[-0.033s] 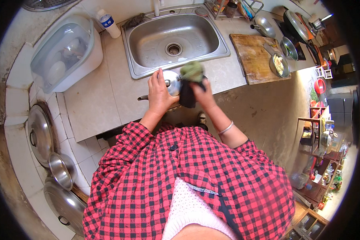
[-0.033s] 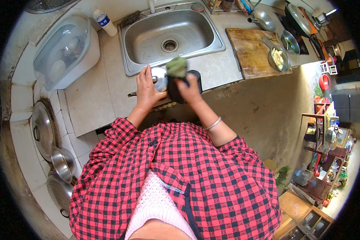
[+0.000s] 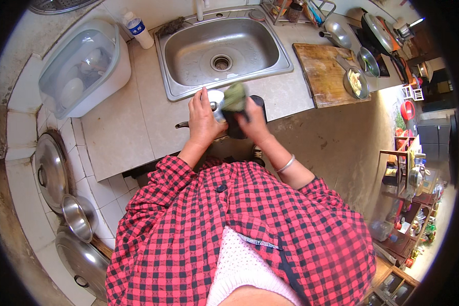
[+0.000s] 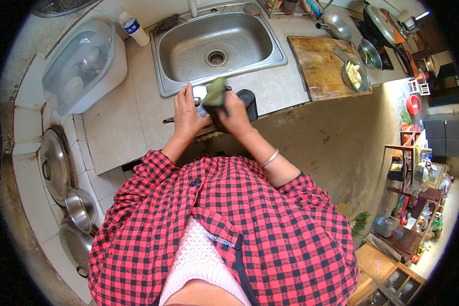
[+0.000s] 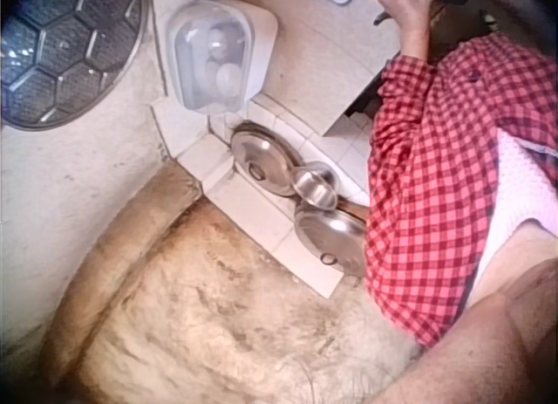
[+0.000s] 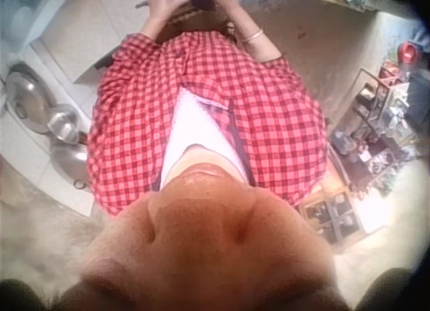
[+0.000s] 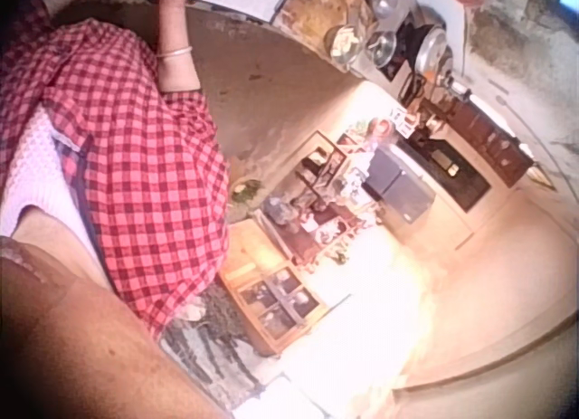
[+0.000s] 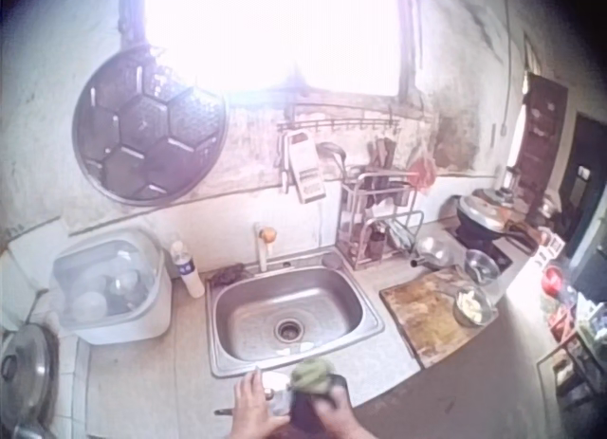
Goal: The person wipes a metal kettle with a dark cloth, then switches to a green cloth to continue wiping the kettle's body and lid. The person places the kettle on the countertop and folds the green cloth.
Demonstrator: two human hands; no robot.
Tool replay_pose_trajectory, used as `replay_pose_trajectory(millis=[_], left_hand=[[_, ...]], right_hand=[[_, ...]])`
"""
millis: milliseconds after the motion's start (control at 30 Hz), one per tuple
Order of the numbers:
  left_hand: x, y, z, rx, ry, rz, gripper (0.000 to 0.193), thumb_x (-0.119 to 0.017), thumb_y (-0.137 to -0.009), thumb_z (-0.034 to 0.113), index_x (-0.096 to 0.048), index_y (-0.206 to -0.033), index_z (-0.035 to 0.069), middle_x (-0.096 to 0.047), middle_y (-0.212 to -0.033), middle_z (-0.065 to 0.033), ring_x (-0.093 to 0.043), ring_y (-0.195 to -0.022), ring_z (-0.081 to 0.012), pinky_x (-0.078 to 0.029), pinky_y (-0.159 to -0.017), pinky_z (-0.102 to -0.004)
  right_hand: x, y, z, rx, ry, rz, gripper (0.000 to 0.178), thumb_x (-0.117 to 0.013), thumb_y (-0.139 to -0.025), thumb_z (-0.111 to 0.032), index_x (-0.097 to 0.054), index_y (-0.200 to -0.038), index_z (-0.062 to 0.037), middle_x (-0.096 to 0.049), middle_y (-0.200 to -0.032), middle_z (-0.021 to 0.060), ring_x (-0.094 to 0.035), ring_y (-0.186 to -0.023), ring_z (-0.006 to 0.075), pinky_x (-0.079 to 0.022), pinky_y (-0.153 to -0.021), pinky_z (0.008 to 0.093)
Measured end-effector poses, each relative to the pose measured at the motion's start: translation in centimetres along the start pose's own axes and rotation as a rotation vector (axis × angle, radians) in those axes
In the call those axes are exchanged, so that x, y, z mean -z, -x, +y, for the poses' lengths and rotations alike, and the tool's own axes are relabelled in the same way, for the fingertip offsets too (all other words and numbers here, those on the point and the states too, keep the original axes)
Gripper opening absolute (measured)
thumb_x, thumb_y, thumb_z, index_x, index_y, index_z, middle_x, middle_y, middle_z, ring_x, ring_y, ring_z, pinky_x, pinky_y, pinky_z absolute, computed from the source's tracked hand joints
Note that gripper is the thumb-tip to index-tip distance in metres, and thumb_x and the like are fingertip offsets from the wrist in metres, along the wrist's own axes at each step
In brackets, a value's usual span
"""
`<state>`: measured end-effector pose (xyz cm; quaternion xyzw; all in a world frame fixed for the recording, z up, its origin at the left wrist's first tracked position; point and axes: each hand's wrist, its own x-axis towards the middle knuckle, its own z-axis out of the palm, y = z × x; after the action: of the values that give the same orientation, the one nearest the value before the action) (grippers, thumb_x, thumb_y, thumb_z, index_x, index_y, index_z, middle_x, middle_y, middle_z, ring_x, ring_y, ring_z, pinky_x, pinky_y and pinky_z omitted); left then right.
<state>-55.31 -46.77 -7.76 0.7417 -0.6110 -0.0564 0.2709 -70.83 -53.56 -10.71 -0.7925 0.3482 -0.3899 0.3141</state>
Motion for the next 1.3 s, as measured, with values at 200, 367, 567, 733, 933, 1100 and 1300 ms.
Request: replay_pose_trajectory(millis=[200,367,567,733,933,1100,1300], left_hand=[[-0.4,0.2,-0.6,-0.026,0.013,0.026,0.100,-0.077,-0.059,0.006,-0.025,-0.144,-0.006,-0.038,-0.135,-0.0228,-0.039,-0.123,-0.0415,-0.037,-0.105,-0.0443],[-0.4,0.2,-0.9,-0.021,-0.075,-0.015,0.098,-0.075,-0.060,0.003,-0.025,-0.144,-0.006,-0.038,-0.135,-0.0229,-0.039,-0.123,-0.0413,-0.037,-0.104,-0.0441],[-0.1,0.2,-0.3,0.032,-0.009,0.006,0.096,-0.077,-0.062,0.006,-0.027,-0.143,-0.007,-0.039,-0.134,-0.0234,-0.040,-0.122,-0.0412,-0.037,-0.104,-0.0443],[-0.7,0.0,-0.2,0.027,-0.030,0.000,0.095,-0.076,-0.063,0.006,-0.027,-0.143,-0.007,-0.039,-0.134,-0.0237,-0.040,-0.122,-0.0415,-0.036,-0.105,-0.0440],[-0.8,0.1,-0.7,0.013,-0.071,0.002,0.092,-0.073,-0.063,0.003,-0.027,-0.143,-0.007,-0.039,-0.134,-0.0236,-0.040,-0.121,-0.0412,-0.037,-0.105,-0.0439],[-0.2,0.3,-0.4,0.036,-0.040,0.004,0.092,-0.073,-0.062,0.003,-0.027,-0.142,-0.007,-0.038,-0.134,-0.0234,-0.040,-0.122,-0.0411,-0.036,-0.105,-0.0437],[-0.2,0.2,-0.2,0.036,-0.029,0.008,0.091,-0.072,-0.063,0.002,-0.028,-0.142,-0.007,-0.038,-0.134,-0.0233,-0.040,-0.122,-0.0411,-0.036,-0.105,-0.0441]], right_hand=[[-1.2,-0.2,-3.5,0.160,0.340,-0.011,0.018,-0.061,-0.071,-0.002,-0.059,-0.088,0.0054,-0.058,-0.096,0.0180,-0.053,-0.094,0.0348,-0.049,-0.083,0.0396],[-1.1,1.3,-3.5,0.112,0.314,-0.018,0.020,-0.060,-0.072,0.001,-0.057,-0.091,0.0060,-0.057,-0.096,0.0192,-0.052,-0.092,0.0359,-0.048,-0.082,0.0404],[0.3,2.2,-3.3,0.092,0.172,-0.059,0.019,-0.059,-0.072,0.003,-0.056,-0.091,0.0052,-0.056,-0.094,0.0189,-0.052,-0.092,0.0365,-0.047,-0.080,0.0424],[0.6,0.7,-2.9,0.144,0.218,-0.055,0.020,-0.058,-0.073,0.002,-0.056,-0.093,0.0044,-0.056,-0.094,0.0170,-0.052,-0.091,0.0357,-0.048,-0.079,0.0422],[-0.7,0.8,-3.2,0.124,0.305,-0.067,0.018,-0.058,-0.074,0.002,-0.056,-0.092,0.0039,-0.056,-0.094,0.0172,-0.053,-0.090,0.0341,-0.048,-0.078,0.0401],[0.2,2.4,-3.5,0.079,0.189,-0.067,0.026,-0.055,-0.074,0.004,-0.056,-0.100,0.0043,-0.055,-0.094,0.0197,-0.051,-0.089,0.0381,-0.046,-0.078,0.0442],[-0.6,0.5,-3.1,0.133,0.282,-0.051,0.026,-0.058,-0.073,0.001,-0.056,-0.099,0.0060,-0.058,-0.101,0.0199,-0.054,-0.094,0.0353,-0.049,-0.081,0.0404]])
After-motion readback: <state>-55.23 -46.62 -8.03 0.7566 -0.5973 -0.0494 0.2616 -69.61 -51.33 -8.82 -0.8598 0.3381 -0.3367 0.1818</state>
